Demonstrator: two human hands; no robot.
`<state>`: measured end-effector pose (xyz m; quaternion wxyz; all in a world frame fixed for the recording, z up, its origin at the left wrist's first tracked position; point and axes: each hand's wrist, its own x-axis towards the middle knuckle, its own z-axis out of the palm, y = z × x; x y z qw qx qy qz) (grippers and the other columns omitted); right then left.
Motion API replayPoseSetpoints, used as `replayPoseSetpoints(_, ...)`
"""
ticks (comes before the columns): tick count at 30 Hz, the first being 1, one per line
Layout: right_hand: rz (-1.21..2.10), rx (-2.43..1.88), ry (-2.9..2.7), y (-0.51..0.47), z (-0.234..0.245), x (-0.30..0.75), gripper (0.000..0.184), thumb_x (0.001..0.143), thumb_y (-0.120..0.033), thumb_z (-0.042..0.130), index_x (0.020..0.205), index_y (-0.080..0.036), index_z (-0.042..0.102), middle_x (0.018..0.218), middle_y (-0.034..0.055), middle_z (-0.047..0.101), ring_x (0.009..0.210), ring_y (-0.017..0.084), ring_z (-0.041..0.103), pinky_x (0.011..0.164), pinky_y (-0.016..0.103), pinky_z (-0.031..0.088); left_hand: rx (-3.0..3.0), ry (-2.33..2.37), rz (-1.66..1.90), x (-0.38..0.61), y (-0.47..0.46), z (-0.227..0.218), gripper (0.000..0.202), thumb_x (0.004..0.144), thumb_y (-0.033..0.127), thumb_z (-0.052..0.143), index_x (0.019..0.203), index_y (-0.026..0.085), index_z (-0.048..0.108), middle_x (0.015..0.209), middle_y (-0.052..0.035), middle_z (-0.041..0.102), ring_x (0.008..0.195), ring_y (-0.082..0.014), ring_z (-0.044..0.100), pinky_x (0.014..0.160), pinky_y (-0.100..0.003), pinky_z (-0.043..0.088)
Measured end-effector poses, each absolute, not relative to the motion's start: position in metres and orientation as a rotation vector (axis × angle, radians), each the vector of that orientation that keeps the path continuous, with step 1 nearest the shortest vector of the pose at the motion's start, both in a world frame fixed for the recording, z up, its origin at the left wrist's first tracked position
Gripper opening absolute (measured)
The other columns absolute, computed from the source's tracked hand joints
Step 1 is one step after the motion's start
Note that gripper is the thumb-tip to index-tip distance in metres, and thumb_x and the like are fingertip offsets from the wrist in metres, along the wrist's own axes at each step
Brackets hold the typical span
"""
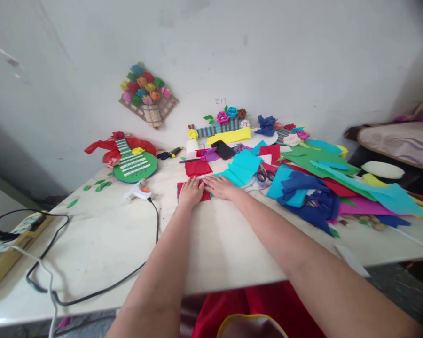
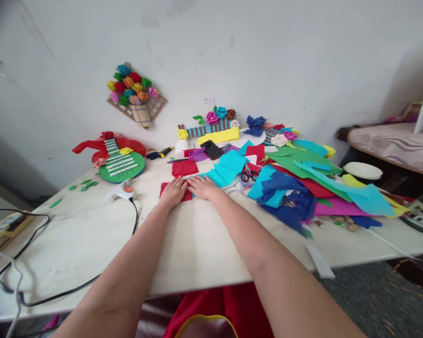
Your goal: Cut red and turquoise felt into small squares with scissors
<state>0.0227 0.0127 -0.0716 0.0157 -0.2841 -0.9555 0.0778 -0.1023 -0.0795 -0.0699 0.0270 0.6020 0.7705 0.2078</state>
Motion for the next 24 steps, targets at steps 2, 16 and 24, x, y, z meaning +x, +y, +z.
replayPoseSetpoints(2,0.23,-0.881,-2.968,0.0113,-0.0716,0.0224,0.061,0.089,-0.047,0.013,0.145,-0.021,0.016,0.152,-0.0025,0.012,0.139,0.017,0.007,0.111,0.045,0.006,1.893,2.384,0.615,-0.1022,-0.0799,-0.0702,0.042,0.089,0.035,0.033,0.127,0.025,0.05,0.139,-0.0066,0.042,0.134,-0.0236,0.026,0.108,-0.045,0.018)
replayPoseSetpoints(16,0.254,-0.912,-2.944,0.0138,-0.0746,0.0243,0.063,0.089,-0.042,0.015,0.146,-0.015,0.01,0.152,0.0021,0.008,0.139,0.015,0.005,0.112,0.04,0.004,1.86,2.516,0.432,-0.0973,-0.0769,-0.0715,0.052,0.09,0.033,0.027,0.137,0.014,0.037,0.146,-0.0095,0.028,0.135,-0.0238,0.022,0.109,-0.041,0.017)
replayPoseSetpoints(24,0.211,-0.927,-2.955,0.0115,-0.0731,0.0239,0.062,0.09,-0.042,0.013,0.145,-0.013,0.012,0.152,0.0019,0.008,0.139,0.015,0.005,0.112,0.04,0.004,1.817,2.533,0.356,-0.0966,-0.0746,-0.0716,0.055,0.09,0.034,0.023,0.14,0.013,0.033,0.148,-0.0067,0.023,0.137,-0.0222,0.016,0.11,-0.041,0.012)
